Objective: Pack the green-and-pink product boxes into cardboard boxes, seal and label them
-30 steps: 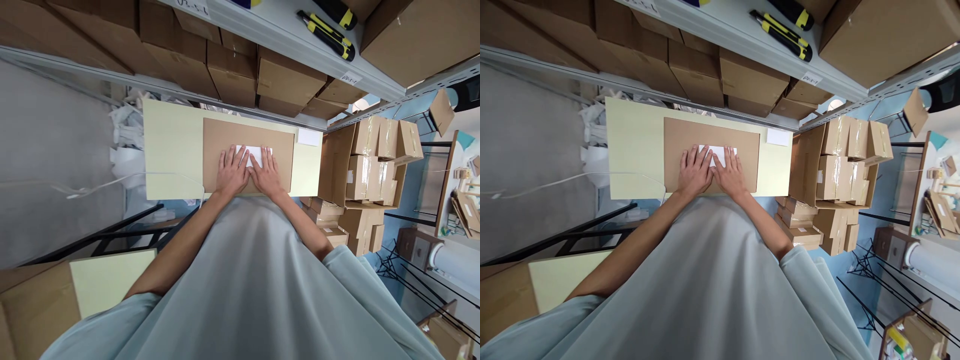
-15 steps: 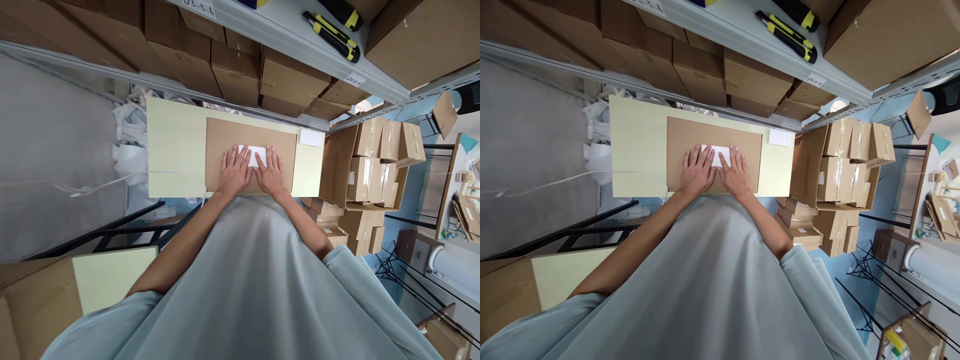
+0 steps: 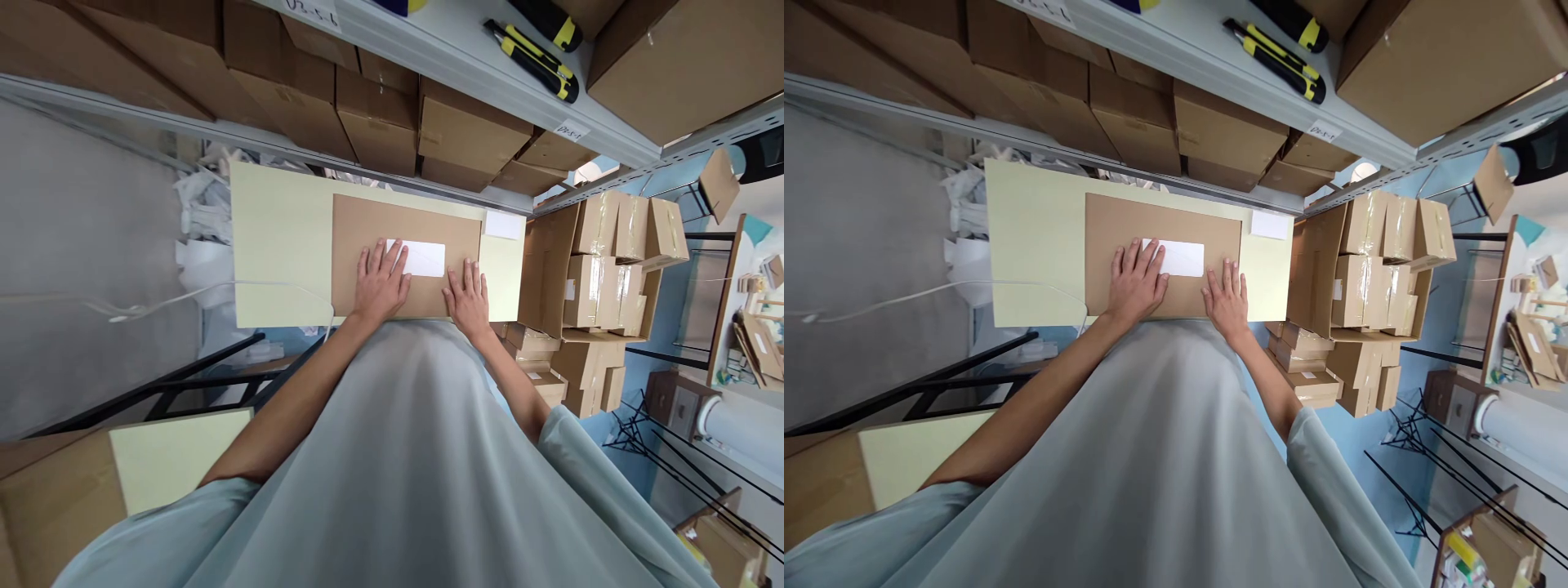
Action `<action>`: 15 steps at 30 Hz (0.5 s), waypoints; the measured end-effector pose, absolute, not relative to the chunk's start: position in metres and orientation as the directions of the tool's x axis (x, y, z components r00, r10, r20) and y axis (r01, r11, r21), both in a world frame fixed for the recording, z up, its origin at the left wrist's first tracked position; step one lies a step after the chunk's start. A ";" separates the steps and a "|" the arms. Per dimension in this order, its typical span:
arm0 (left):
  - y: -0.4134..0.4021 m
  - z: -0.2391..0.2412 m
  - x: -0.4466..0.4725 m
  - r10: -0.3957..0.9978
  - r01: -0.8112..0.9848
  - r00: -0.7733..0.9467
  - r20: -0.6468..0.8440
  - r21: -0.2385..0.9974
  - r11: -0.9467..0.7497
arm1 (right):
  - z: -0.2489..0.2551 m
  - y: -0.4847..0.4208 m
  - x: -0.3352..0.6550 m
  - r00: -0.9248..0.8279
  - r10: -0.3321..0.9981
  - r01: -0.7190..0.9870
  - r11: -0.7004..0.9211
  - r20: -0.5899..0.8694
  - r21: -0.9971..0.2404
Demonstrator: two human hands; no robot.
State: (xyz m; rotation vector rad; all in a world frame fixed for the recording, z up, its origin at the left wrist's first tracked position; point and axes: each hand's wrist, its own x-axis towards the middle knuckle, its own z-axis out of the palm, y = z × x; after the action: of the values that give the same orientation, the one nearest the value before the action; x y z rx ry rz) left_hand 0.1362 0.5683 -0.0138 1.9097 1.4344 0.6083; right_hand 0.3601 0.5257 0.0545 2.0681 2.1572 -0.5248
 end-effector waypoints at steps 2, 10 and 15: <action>0.571 -0.011 0.137 0.954 0.660 0.297 -0.038 0.730 -0.177 | 0.056 0.529 0.359 -0.096 0.947 0.981 0.038 -0.306 -0.189; 0.577 -0.002 0.141 0.931 0.702 0.358 -0.070 0.677 -0.219 | 0.045 0.556 0.330 -0.238 0.935 0.949 0.166 -0.264 -0.269; 0.574 0.001 0.135 0.939 0.731 0.335 -0.083 0.651 -0.203 | 0.049 0.555 0.340 -0.243 0.939 0.932 0.156 -0.243 -0.327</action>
State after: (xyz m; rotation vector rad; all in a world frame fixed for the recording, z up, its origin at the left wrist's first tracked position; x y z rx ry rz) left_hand 0.1348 0.5743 0.0005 2.0023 1.4581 0.4466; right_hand 0.3395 0.5552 0.0485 1.9430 2.4016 -0.6580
